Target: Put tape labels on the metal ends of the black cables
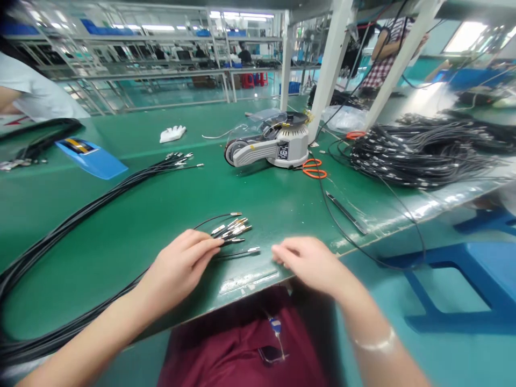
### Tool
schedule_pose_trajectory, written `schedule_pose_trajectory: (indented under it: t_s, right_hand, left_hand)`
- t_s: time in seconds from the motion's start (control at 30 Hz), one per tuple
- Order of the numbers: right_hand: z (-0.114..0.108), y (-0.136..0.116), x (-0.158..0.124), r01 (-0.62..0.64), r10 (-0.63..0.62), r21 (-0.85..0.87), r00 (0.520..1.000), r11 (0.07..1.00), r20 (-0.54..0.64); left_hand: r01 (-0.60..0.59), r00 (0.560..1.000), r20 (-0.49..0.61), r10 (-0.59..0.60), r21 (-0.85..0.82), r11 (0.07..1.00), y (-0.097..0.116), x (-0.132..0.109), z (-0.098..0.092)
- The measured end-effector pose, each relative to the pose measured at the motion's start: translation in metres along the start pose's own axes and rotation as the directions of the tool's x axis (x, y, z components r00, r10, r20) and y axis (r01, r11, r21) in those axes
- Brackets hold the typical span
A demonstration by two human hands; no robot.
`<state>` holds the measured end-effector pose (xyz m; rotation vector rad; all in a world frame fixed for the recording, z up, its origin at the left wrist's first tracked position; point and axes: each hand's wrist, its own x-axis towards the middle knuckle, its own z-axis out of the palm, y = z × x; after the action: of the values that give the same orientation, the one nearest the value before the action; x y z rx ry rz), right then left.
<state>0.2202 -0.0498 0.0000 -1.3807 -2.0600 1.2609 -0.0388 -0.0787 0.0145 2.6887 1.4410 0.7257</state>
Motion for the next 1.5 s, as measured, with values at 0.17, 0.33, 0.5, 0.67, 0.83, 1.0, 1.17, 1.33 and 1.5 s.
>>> schedule_pose_trajectory:
  t_s: [0.17,0.33,0.5,0.67,0.83,1.0,1.17,1.33,1.5]
  right_hand:
    - [0.015,-0.007,0.045,0.112,-0.125,-0.080,0.974,0.991,-0.188]
    - [0.035,-0.019,0.057,0.211,-0.199,0.062,0.966,0.976,-0.164]
    - [0.036,-0.029,0.043,0.187,-0.132,0.313,0.973,0.931,-0.191]
    - [0.037,-0.034,0.035,0.198,-0.133,0.275,0.963,0.941,-0.236]
    - [0.041,-0.039,0.025,0.209,-0.134,0.282,0.955,0.936,-0.263]
    - [0.043,-0.045,0.019,0.211,-0.119,0.343,0.956,0.915,-0.269]
    - [0.043,-0.045,0.015,0.214,-0.137,0.314,0.959,0.925,-0.250]
    - [0.051,-0.037,0.015,0.196,-0.139,0.244,0.963,0.950,-0.232]
    - [0.050,-0.031,0.004,0.160,-0.130,0.232,0.982,0.959,-0.138]
  left_hand:
    - [-0.005,0.995,0.097,-0.019,0.240,0.971,-0.014,0.016,0.020]
    - [0.144,0.990,-0.001,-0.144,-0.026,0.989,-0.009,0.018,0.018]
    - [0.417,0.909,0.198,-0.367,-0.405,0.814,-0.002,0.019,0.002]
    - [0.330,0.942,0.229,-0.246,-0.491,0.806,0.002,0.019,-0.003]
    - [0.325,0.939,0.277,-0.203,-0.528,0.785,0.005,0.017,-0.008]
    - [0.269,0.959,0.228,-0.168,-0.550,0.791,0.007,0.015,-0.008]
    - [0.191,0.980,0.153,-0.129,-0.519,0.833,0.012,0.011,-0.004]
    - [0.114,0.992,0.096,-0.082,-0.408,0.906,0.014,0.006,0.005]
    - [0.030,0.988,0.152,0.029,-0.375,0.926,0.023,0.001,-0.004]
